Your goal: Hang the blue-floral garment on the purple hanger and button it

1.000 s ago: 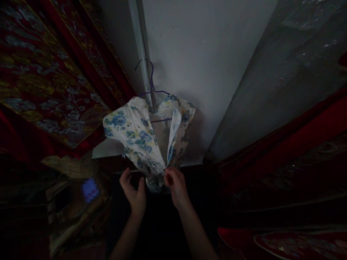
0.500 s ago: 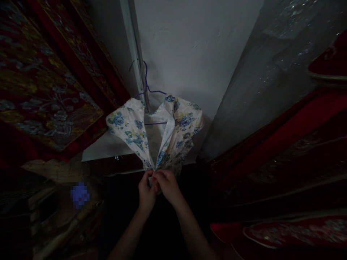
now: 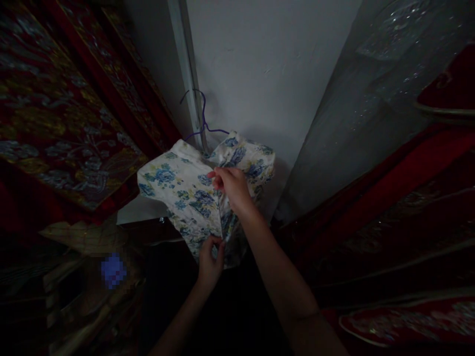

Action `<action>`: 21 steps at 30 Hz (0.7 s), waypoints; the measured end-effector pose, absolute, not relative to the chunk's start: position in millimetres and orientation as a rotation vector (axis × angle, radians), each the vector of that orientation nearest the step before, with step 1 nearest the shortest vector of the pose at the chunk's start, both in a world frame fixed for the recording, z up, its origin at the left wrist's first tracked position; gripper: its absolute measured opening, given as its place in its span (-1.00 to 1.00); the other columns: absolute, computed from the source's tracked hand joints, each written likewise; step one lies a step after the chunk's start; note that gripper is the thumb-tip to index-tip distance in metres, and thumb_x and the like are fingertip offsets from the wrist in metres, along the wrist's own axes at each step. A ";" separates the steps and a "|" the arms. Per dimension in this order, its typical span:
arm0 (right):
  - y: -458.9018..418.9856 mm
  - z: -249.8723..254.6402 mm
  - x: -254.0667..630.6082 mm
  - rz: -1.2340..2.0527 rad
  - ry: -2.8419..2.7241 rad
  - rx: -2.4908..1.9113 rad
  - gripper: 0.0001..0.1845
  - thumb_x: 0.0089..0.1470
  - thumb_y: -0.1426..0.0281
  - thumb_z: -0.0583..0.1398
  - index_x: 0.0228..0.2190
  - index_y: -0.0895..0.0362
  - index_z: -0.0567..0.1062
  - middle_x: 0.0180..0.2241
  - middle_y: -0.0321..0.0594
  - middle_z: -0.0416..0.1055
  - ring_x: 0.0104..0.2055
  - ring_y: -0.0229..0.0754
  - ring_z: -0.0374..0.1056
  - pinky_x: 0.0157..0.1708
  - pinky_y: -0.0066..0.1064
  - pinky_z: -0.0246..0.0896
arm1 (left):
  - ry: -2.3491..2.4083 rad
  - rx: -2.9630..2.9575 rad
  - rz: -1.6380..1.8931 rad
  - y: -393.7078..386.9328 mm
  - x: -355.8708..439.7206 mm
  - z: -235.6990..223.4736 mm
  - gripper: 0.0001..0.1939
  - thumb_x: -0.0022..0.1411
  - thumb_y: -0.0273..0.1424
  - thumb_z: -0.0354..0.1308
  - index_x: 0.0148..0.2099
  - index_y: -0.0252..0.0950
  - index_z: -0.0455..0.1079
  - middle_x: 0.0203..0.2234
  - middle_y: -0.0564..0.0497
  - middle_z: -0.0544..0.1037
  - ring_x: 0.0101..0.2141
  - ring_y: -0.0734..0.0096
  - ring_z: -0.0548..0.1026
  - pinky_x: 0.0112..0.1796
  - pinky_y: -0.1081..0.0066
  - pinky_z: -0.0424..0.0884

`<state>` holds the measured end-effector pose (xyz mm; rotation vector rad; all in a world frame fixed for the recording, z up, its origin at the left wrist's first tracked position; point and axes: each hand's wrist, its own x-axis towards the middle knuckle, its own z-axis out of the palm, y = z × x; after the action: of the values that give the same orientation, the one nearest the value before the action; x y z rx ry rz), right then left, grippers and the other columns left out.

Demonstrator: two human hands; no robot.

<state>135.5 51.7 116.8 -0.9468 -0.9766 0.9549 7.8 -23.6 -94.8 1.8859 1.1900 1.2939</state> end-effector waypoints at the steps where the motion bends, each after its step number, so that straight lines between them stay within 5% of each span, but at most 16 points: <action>1: 57.7 128.7 134.8 0.941 -0.970 -0.916 -0.74 0.01 0.30 0.19 -0.60 0.18 0.48 -0.76 -0.41 0.19 -0.70 -0.43 0.03 -0.67 -0.52 -0.19 | 1.189 1.899 1.283 -23.0 7.1 -95.2 -0.87 0.35 -0.39 0.07 -0.29 -0.26 0.36 -0.41 0.00 0.50 -0.32 0.27 0.47 -0.24 0.33 0.32; 10: 49.1 150.4 123.5 0.836 -1.144 -0.859 -0.73 0.16 0.32 0.13 -0.51 0.16 0.48 -0.72 -0.39 0.28 -0.69 -0.40 0.11 -0.66 -0.53 -0.10 | 0.999 1.808 1.021 2.4 -9.2 -77.5 -0.84 0.29 -0.34 0.15 -0.35 -0.28 0.42 -0.44 -0.01 0.54 -0.36 0.29 0.51 -0.27 0.35 0.38; 13: 41.5 144.9 126.7 0.794 -1.165 -0.862 -0.74 0.13 0.31 0.13 -0.51 0.15 0.49 -0.72 -0.39 0.28 -0.69 -0.40 0.14 -0.67 -0.53 -0.09 | 0.846 1.840 1.030 25.2 -12.3 -20.8 -0.85 0.30 -0.33 0.17 -0.28 -0.29 0.48 -0.34 -0.04 0.61 -0.29 0.30 0.56 -0.20 0.35 0.43; 18: 27.6 158.9 132.5 0.710 -1.243 -0.866 -0.73 0.12 0.34 0.13 -0.57 0.13 0.44 -0.73 -0.42 0.24 -0.71 -0.41 0.10 -0.65 -0.51 -0.04 | 0.624 1.987 1.548 55.8 -10.9 110.2 -0.65 0.37 -0.34 0.16 0.18 -0.20 0.40 -0.26 0.01 0.58 -0.27 0.38 0.54 -0.16 0.34 0.44; 21: 21.0 165.0 132.9 0.653 -1.285 -0.861 -0.72 0.14 0.31 0.14 -0.56 0.12 0.43 -0.72 -0.44 0.22 -0.70 -0.41 0.09 -0.64 -0.50 -0.05 | 0.608 2.124 1.645 68.5 -5.0 156.1 -0.67 0.37 -0.34 0.17 0.15 -0.22 0.42 -0.30 0.03 0.56 -0.34 0.43 0.50 -0.24 0.40 0.42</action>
<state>132.9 21.0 165.0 -0.8612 -1.2846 0.6527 -5.0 68.5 156.1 2.1237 0.6078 1.6451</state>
